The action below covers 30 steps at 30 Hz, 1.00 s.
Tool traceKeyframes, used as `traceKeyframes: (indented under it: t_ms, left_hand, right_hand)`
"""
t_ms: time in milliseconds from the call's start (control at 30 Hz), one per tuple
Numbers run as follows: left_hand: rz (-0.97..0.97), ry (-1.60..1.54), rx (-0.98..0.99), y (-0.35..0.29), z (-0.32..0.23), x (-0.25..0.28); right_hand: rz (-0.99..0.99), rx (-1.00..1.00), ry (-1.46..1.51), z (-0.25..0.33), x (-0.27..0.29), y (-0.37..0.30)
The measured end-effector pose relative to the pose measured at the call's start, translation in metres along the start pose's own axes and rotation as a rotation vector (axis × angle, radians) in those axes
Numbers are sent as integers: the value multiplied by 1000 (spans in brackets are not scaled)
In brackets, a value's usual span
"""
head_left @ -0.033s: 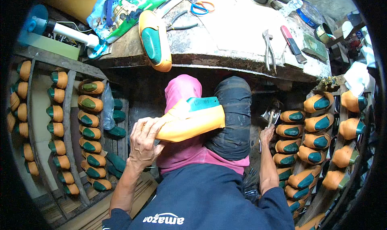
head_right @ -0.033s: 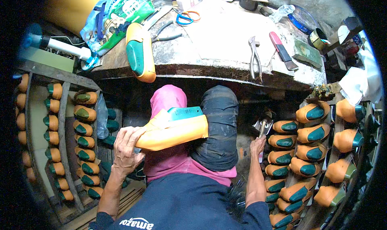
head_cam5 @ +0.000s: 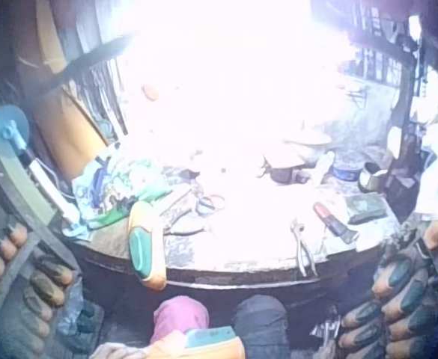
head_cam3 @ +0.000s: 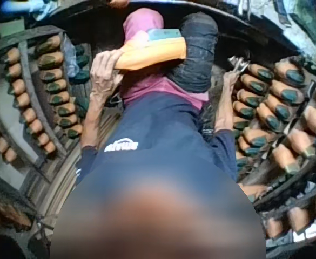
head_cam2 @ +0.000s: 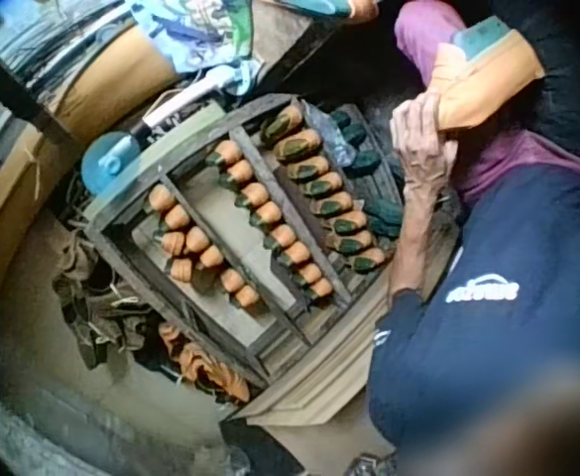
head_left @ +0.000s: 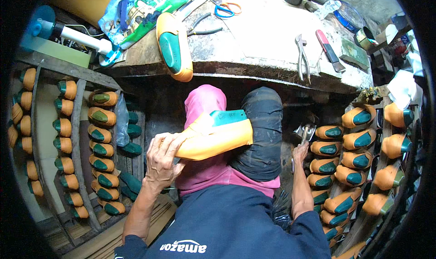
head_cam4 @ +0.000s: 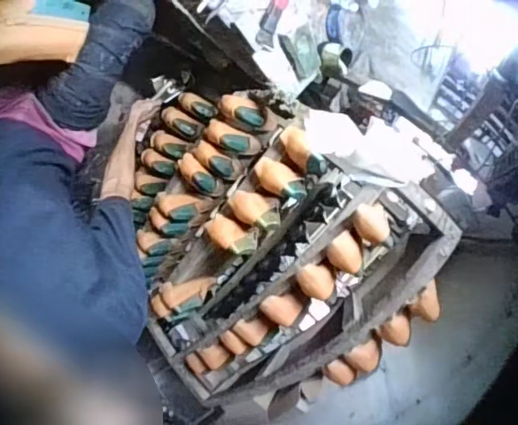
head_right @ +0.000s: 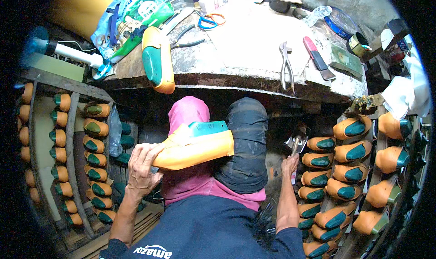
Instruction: The person hammers a shoe sole, then uses pliers to trim the edge. They insert a red insole and press it into place, then hammer the shoe again. Finally, they pick up a second shoe and hammer it as well.
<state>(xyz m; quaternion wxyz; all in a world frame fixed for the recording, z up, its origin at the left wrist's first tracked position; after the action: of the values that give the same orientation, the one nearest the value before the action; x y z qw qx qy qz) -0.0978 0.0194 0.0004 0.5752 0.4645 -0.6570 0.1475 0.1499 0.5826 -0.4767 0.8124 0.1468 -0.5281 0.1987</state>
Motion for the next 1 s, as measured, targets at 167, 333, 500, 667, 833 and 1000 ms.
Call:
traceKeyframes:
  t_ms: [167, 333, 500, 667, 833, 1000]
  left_hand:
    - [-55, -126, -39, 15, 4, -1]
    - [-139, -114, -69, 48, 24, -6]
    - [-146, -149, 81, 74, 53, -22]
    - [-127, -221, 237, 90, 76, -43]
    - [27, -421, 529, 78, 93, -79]
    - [60, -203, 239, 83, 67, -82]
  right_hand:
    - [69, -187, -201, 16, 8, 11]
    - [-284, 65, 547, 207, 144, 28]
    - [-368, 528, 425, 406, 260, 43]
    - [-229, 713, 107, 488, 241, 79]
    - [-94, 828, 111, 477, 208, 110]
    - [355, 527, 648, 470, 217, 98]
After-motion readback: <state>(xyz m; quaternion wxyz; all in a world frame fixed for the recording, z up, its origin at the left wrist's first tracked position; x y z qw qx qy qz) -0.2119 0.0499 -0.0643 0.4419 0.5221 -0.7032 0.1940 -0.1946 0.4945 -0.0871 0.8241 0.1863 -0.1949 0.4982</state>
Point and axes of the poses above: each hand's wrist, its own y-axis towards the middle knuckle, its own x-axis out of the back of the hand, z = x × y, the point moved 10 cm from there along y, towards the middle knuckle, and after that the axes turned 10 degrees about -z, right-handed, at the moved point
